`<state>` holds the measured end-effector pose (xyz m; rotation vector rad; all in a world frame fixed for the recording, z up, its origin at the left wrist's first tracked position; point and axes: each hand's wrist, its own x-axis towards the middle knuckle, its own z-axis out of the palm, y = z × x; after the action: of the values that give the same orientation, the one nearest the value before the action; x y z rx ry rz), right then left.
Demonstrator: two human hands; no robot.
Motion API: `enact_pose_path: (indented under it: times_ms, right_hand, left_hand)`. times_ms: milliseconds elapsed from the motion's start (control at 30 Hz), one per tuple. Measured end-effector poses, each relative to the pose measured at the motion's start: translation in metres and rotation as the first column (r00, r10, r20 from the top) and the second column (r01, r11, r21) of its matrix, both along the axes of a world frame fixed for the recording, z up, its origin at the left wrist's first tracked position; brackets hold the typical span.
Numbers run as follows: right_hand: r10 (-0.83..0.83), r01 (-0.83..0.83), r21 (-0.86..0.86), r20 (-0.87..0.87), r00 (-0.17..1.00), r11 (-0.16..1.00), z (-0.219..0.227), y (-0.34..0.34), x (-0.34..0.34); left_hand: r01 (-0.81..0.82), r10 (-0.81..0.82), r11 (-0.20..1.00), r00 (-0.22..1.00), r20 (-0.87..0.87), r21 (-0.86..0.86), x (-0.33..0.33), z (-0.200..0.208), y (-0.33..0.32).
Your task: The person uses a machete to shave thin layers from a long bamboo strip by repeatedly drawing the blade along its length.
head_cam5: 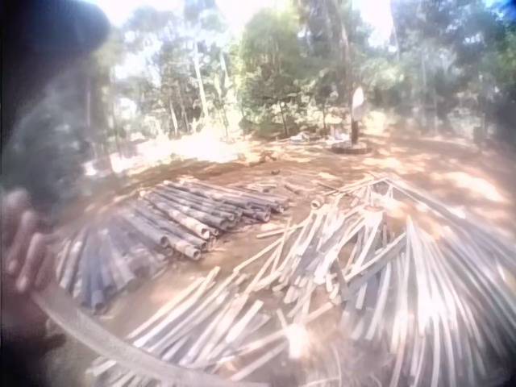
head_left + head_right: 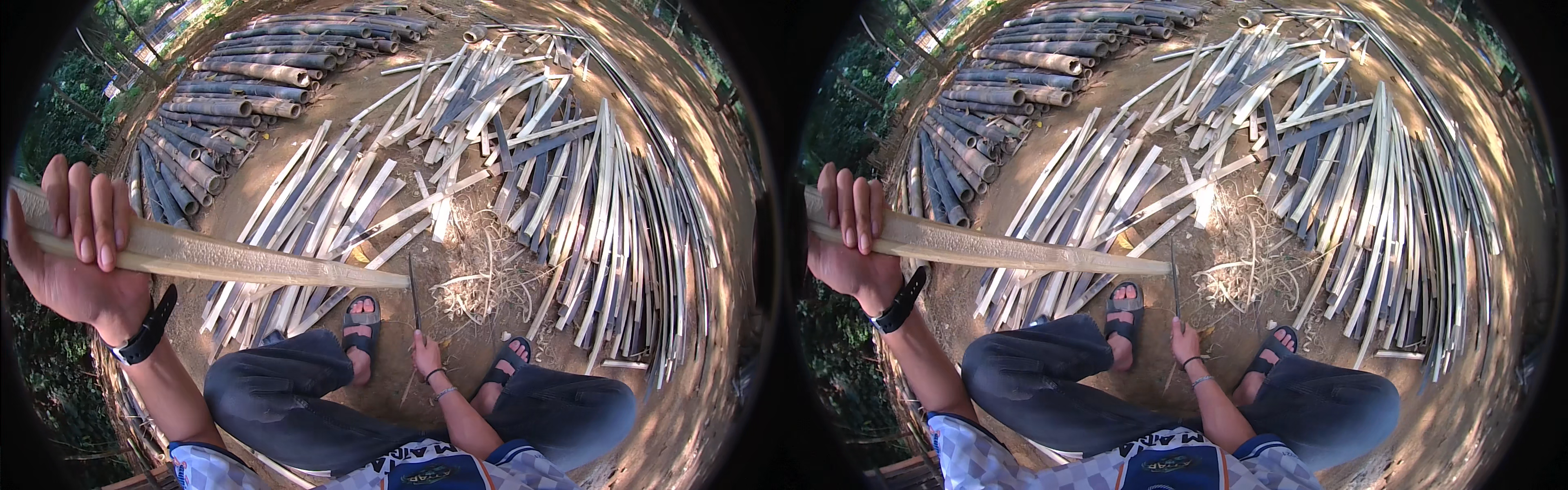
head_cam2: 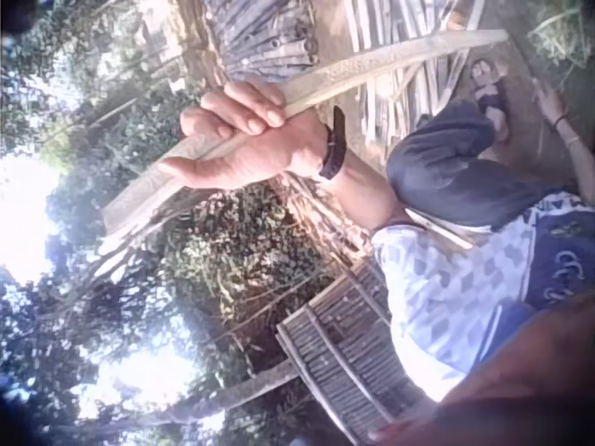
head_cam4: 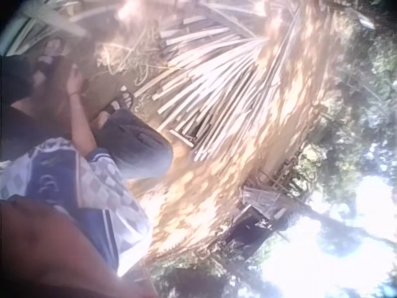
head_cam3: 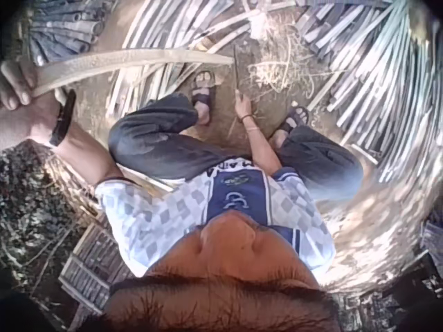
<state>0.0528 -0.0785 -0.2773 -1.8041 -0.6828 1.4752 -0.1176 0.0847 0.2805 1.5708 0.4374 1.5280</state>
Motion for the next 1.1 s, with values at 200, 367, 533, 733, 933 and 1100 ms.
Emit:
enact_pose_path:
  times_ms: [200,367,533,733,933,1100]
  right_hand:
    - [-0.063,0.052,-0.086,-0.129,0.99,0.995,0.015,-0.003,0.013]
    - [-0.104,0.091,-0.101,-0.139,0.985,0.991,0.008,-0.005,0.016]
    - [-0.145,0.131,-0.073,-0.231,0.962,0.989,0.01,-0.007,0.023]
    - [-0.266,0.245,-0.116,-0.238,0.934,0.963,0.024,-0.005,0.04]
    - [-0.24,0.225,-0.09,-0.237,0.941,0.97,0.018,-0.011,0.04]
    - [-0.243,0.218,-0.126,-0.233,0.942,0.968,0.011,-0.011,0.04]
  left_hand:
    - [0.031,-0.031,0.999,0.999,0.013,-0.013,0.041,0.001,0.061]
    - [-0.509,0.506,0.86,0.859,0.077,0.026,0.083,0.004,0.081]
    - [-0.571,0.571,0.821,0.821,0.006,-0.029,0.103,0.001,0.172]
    - [-0.813,0.801,0.582,0.578,-0.159,-0.02,0.134,-0.008,0.235]
    - [-0.916,0.879,0.399,0.397,-0.265,-0.049,0.127,0.0,0.217]
    - [-0.93,0.888,0.354,0.368,-0.275,-0.101,0.119,-0.002,0.219]
